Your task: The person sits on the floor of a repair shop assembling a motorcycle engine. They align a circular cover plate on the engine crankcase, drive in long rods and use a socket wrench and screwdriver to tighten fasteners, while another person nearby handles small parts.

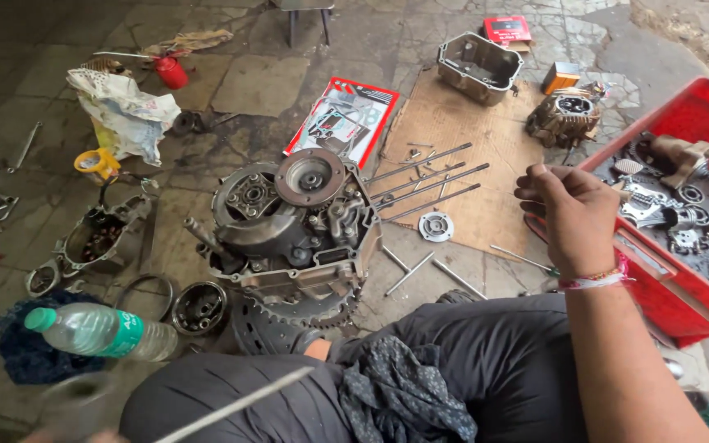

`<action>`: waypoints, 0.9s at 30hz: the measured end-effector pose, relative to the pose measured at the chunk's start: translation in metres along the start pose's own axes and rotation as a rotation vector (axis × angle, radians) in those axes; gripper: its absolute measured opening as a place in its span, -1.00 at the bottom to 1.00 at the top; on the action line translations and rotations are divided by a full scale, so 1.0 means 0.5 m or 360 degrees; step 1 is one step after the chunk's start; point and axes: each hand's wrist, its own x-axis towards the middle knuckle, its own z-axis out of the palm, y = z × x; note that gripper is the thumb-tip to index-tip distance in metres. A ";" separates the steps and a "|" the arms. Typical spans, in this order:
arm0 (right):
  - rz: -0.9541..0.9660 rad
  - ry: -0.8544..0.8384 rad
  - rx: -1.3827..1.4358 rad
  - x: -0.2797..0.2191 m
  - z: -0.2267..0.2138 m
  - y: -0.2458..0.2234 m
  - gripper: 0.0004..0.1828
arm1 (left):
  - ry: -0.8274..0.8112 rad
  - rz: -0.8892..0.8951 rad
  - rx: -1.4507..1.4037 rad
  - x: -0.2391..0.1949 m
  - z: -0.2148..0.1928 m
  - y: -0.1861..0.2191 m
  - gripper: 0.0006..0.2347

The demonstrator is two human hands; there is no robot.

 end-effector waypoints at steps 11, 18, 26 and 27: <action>0.0046 0.0179 -0.0308 -0.048 -0.141 0.064 -0.75 | -0.0724 -0.0755 -0.0440 -0.076 0.370 0.000 -0.68; -0.0137 -0.0603 -0.0856 -0.157 0.000 0.005 -0.78 | -0.0960 -0.0192 -0.0248 -0.111 0.409 0.058 -0.73; 0.0014 -0.1855 -0.0111 -0.245 0.097 0.258 -0.39 | -0.1202 0.0653 -0.0139 -0.130 0.385 0.164 -0.50; 0.0260 -0.1722 0.0033 -0.250 0.083 0.314 -0.39 | -0.1268 0.0643 -0.0220 -0.126 0.382 0.164 -0.47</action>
